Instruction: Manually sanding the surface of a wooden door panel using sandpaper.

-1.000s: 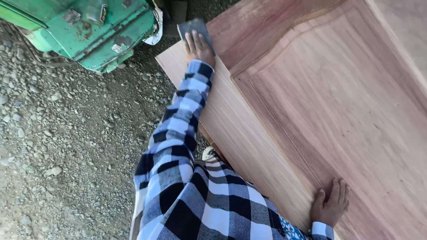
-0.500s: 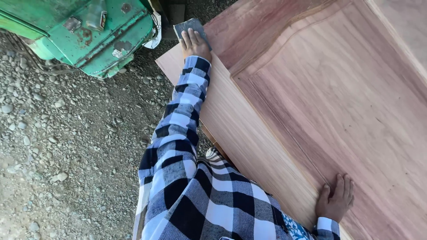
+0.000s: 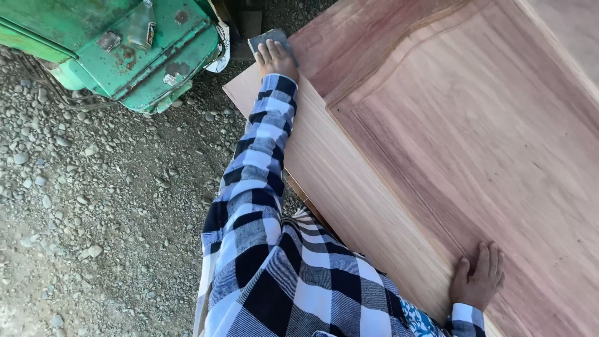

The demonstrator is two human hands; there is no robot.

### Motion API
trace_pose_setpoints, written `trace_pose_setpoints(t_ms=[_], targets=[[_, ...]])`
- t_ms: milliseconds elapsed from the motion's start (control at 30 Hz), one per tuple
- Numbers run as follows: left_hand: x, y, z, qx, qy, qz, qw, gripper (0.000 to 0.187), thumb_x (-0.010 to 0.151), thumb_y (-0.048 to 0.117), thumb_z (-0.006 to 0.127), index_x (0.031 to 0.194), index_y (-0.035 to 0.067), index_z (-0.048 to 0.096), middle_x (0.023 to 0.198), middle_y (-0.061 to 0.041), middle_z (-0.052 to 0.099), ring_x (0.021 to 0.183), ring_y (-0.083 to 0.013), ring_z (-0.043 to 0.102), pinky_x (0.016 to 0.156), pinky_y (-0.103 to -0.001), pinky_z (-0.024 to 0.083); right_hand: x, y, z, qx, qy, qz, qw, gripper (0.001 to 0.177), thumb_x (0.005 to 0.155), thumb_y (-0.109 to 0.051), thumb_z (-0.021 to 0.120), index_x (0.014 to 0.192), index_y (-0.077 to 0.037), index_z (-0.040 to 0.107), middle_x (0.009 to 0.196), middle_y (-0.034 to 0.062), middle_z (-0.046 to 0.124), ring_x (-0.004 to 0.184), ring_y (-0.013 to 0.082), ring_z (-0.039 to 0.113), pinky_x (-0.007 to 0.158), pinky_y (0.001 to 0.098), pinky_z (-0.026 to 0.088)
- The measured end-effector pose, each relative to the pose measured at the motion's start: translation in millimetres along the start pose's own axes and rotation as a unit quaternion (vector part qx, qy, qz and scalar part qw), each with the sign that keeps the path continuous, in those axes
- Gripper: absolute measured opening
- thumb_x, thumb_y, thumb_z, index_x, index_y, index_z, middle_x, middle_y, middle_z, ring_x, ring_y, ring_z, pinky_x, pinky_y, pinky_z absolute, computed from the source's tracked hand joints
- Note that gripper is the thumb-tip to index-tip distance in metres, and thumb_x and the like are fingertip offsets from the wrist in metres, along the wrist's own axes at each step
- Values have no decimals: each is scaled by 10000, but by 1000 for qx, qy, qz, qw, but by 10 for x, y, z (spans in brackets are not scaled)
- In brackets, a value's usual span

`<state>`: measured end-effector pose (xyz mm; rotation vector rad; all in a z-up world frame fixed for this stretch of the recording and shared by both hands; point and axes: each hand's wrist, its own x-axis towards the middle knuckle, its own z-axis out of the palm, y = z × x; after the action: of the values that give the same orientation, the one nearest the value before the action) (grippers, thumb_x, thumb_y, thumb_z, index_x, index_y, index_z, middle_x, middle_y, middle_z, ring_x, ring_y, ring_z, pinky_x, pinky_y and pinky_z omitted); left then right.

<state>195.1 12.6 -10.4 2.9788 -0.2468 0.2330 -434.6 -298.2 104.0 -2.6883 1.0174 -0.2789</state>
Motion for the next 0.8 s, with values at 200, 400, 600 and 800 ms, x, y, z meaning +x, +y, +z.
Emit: trace_pose_setpoints(t_ms=[200, 400, 600, 800], targets=[[-272, -59, 74, 7, 51, 53, 997, 513, 985, 131, 478, 1435, -115, 474, 1553, -316, 405, 1461, -529, 318, 1197, -617, 257, 4, 38, 11, 0, -3, -10, 1000, 568, 1015, -242, 587, 1561, -103, 512, 1707, 156, 401, 1617, 355, 290, 1292, 578, 184], [98, 31, -74, -26, -57, -41, 997, 539, 1006, 138, 457, 1501, -75, 438, 1573, -273, 393, 1484, -475, 316, 1230, -602, 251, 9, -22, -21, 4, -8, 3, 1000, 562, 1028, -239, 583, 1566, -96, 505, 1707, 165, 390, 1605, 366, 280, 1271, 598, 170], [-225, -59, 205, 28, 27, 38, 999, 522, 955, 143, 478, 1425, -85, 472, 1530, -284, 413, 1427, -507, 334, 1156, -621, 276, 26, -19, 1, 5, -11, 4, 1000, 556, 1044, -249, 577, 1574, -100, 498, 1708, 165, 392, 1611, 373, 272, 1283, 605, 164], [51, -18, 106, 7, 22, 10, 1000, 494, 997, 125, 495, 1445, -84, 488, 1538, -266, 440, 1440, -498, 360, 1185, -627, 284, -4, 23, 2, 10, -6, -2, 1000, 586, 1012, -244, 583, 1578, -119, 499, 1715, 149, 393, 1621, 367, 274, 1282, 604, 162]])
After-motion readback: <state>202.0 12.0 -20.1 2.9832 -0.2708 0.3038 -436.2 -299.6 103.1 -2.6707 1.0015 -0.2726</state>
